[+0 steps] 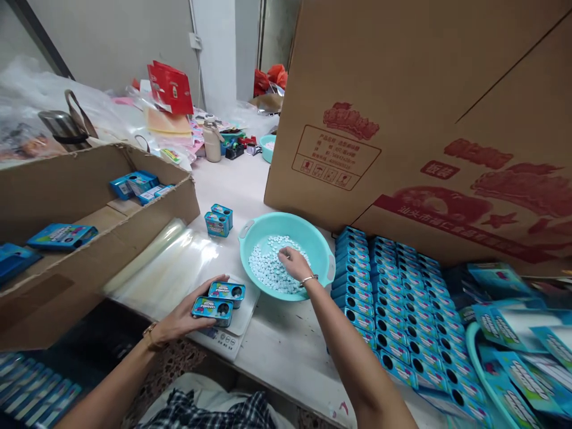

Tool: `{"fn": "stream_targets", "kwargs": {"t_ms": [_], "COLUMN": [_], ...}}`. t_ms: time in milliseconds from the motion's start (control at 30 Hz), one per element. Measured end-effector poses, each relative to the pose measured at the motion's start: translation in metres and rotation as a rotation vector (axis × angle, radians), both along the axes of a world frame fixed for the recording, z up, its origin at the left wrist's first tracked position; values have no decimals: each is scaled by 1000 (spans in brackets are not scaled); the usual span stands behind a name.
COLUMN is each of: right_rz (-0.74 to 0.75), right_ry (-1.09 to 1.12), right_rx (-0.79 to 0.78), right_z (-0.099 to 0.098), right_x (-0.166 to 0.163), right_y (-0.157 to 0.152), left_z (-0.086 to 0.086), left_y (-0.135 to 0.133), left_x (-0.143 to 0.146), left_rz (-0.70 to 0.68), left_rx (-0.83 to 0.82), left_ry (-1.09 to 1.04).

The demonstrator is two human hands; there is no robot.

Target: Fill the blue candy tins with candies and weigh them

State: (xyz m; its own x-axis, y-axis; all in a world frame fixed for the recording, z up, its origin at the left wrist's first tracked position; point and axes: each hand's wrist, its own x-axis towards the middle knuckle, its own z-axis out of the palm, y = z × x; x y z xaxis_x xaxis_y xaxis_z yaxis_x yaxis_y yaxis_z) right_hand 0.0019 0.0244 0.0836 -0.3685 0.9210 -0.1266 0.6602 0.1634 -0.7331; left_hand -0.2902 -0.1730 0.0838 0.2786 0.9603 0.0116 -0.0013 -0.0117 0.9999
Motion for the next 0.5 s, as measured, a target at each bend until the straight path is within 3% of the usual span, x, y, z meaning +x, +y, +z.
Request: {"fn": "stream_targets", "kwargs": {"t_ms": [100,200,333,500], "right_rz": [107,123,211,330], "right_ry": [-334,-501,-535,-397], "right_rx": [22,-8,-74,-158], "right_z": [-5,-12,-21,-24], "right_x": [-8,-13,-17,-22], "right_y": [7,11,7,-7], "left_z": [4,8,7,-6], "left_y": [-5,-14,-28,-46], "left_x": [-5,-7,-8,-29], "left_rz": [28,67,142,287], "left_rx": [-16,-32,-40,-45], "left_ry": [14,31,18,-131]}}
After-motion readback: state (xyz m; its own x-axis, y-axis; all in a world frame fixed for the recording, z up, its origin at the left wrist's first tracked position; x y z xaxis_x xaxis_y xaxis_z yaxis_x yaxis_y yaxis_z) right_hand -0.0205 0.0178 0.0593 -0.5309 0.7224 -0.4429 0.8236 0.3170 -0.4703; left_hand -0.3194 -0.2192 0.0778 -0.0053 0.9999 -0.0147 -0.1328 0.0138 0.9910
